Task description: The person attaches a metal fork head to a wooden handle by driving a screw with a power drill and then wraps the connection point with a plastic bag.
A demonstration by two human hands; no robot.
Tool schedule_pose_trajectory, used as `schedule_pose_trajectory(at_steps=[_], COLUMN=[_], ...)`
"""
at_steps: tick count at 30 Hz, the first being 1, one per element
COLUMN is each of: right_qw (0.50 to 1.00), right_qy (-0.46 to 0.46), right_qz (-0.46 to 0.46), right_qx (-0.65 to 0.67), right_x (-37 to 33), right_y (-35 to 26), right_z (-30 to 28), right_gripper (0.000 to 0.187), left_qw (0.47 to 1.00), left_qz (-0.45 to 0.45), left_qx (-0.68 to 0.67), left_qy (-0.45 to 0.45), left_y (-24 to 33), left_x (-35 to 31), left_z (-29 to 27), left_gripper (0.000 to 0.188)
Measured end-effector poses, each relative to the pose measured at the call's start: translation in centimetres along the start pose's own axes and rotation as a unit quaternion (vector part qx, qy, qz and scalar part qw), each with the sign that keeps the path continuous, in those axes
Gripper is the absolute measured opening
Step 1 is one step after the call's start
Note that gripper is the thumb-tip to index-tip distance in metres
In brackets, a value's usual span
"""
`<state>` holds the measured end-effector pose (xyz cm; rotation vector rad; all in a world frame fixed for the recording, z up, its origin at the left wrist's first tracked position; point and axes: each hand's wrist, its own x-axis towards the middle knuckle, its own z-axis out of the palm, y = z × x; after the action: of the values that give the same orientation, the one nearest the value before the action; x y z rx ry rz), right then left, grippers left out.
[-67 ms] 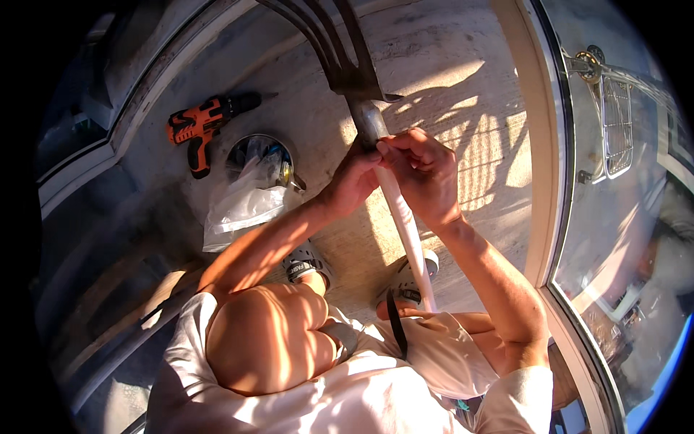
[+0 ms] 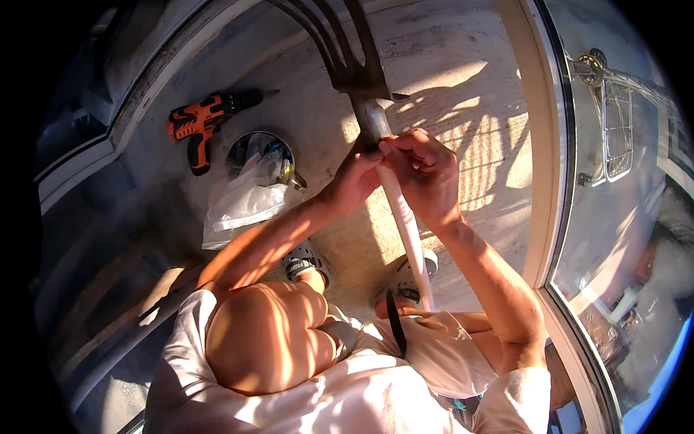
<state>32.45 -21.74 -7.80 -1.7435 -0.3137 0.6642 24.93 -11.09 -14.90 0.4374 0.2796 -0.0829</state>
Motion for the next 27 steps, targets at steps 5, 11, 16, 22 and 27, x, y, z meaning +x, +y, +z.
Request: schedule_pose_trajectory(at_steps=[5,11,16,22,27], right_qw=[0.996,0.988,0.981,0.956,0.939], right_qy=[0.028,0.07,0.038,0.017,0.008], right_qz=[0.058,0.062,0.108,0.151,0.167], right_qx=[0.066,0.124,0.155,0.252,0.3], right_x=[-0.3,-0.2,0.1,0.5,0.6], right_y=[-0.5,0.2,0.7,1.1,1.9], right_z=[0.5,1.2,0.5,-0.5,-1.1], right_gripper=[0.008,0.005,0.008,0.007,0.007], left_qw=[0.999,0.997,0.996,0.998,0.998], left_qz=[-0.033,0.008,0.017,-0.046,-0.043], left_qx=[0.012,0.074,0.091,0.042,-0.002], left_qy=[0.013,0.032,0.015,-0.017,-0.055], left_y=[0.5,-0.4,-0.6,0.9,1.0], left_x=[-0.3,-0.5,-0.3,0.0,0.9], left_z=[0.6,0.3,-0.4,-1.1,-1.4], left_gripper=[0.039,0.05,0.045,0.033,0.037])
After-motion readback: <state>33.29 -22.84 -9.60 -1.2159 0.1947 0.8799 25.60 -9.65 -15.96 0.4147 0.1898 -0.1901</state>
